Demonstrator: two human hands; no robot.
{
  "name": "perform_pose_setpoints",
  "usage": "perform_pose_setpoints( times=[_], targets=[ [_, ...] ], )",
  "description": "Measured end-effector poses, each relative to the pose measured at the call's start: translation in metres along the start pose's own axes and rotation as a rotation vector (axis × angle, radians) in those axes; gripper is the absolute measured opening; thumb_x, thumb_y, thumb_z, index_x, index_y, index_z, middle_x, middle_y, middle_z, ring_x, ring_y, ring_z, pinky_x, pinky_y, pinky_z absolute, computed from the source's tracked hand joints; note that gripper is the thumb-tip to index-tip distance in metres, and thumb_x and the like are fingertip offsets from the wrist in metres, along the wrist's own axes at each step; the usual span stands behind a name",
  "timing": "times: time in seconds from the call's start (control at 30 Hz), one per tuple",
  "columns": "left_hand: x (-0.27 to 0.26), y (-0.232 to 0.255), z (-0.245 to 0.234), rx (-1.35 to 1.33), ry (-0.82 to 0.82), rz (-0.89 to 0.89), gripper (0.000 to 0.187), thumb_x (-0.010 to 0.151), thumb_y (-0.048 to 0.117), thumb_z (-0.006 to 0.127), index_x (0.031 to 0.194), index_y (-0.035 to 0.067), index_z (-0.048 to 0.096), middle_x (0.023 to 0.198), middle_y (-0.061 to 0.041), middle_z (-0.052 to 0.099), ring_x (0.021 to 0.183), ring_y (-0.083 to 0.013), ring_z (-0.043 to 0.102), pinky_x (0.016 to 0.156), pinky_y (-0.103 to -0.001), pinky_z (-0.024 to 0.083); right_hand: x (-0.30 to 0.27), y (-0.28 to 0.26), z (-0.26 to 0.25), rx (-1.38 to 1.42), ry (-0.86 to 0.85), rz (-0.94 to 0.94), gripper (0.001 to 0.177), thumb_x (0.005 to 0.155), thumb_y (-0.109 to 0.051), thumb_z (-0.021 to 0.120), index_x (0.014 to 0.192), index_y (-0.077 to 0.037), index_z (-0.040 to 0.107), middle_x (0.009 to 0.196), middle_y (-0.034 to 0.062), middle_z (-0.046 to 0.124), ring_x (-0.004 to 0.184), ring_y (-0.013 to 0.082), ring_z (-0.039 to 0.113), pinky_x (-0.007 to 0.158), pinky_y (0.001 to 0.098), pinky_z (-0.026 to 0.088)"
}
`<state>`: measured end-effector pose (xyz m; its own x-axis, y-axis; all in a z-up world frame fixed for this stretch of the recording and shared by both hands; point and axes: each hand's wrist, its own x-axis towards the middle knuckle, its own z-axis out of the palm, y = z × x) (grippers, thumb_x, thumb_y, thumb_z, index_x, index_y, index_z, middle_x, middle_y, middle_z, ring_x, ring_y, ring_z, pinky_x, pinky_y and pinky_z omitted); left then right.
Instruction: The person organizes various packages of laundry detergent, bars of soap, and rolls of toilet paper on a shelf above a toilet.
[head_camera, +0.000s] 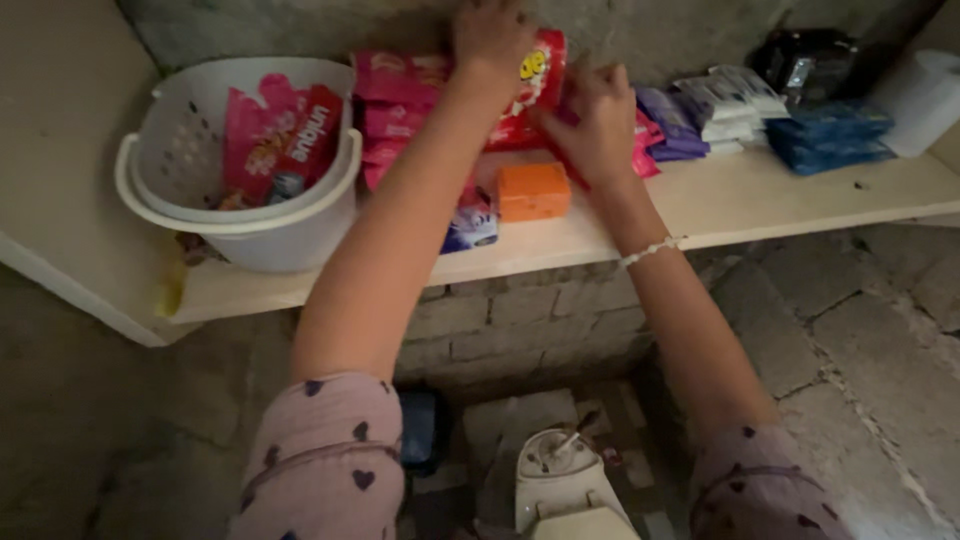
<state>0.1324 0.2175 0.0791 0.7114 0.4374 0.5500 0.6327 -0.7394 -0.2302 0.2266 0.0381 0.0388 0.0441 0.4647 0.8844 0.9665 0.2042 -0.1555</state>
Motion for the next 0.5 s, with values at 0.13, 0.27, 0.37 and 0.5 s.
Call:
perform_pose_setpoints(
  times=[0.13,0.27,0.37,0.5],
  targets=[
    [-0.013,0.005,-0.031,-0.111,-0.001,-0.018,0.08,0.07,0.031,0.088,0.14,0.016,0.053,0.141,-0.012,0.053,0.13,-0.0338,0.049,0.097,-0.059,0.044,-0.001,0.003,-0.012,0.078,0.306,0.045,0.019,0.099,-0.002,0.073,0.116,-0.007,0.072,0.105,0.0085,0.074,0.099,0.0315,0.06,0.09,0.0423,0.051],
    [-0.038,0.02,-0.06,-0.125,0.19,0.075,0.075,0.074,0.014,0.082,0.144,0.018,0.055,0.141,-0.015,0.053,0.129,-0.0373,0.05,0.094,-0.059,0.047,-0.004,-0.009,-0.041,0.166,0.341,0.102,0.033,0.093,0.007,0.066,0.124,-0.004,0.068,0.111,0.0136,0.069,0.106,0.0322,0.063,0.095,0.041,0.053],
    [-0.046,0.029,-0.079,-0.208,0.142,0.148,0.07,0.064,0.003,0.078,0.131,0.014,0.062,0.142,-0.018,0.047,0.129,-0.0382,0.048,0.093,-0.056,0.047,-0.005,-0.019,-0.086,0.114,0.1,-0.022,0.049,0.085,0.005,0.069,0.133,-0.003,0.063,0.124,0.0165,0.069,0.116,0.0353,0.063,0.101,0.0429,0.052],
    [-0.051,0.042,-0.087,-0.202,0.04,0.195,0.034,0.074,0.004,0.075,0.108,0.009,0.075,0.137,-0.017,0.056,0.13,-0.0385,0.05,0.102,-0.05,0.048,-0.011,-0.024,-0.127,-0.027,-0.365,-0.141,0.093,0.059,-0.013,0.088,0.145,-0.002,0.056,0.139,0.0272,0.057,0.128,0.0452,0.053,0.106,0.0468,0.046]
  ],
)
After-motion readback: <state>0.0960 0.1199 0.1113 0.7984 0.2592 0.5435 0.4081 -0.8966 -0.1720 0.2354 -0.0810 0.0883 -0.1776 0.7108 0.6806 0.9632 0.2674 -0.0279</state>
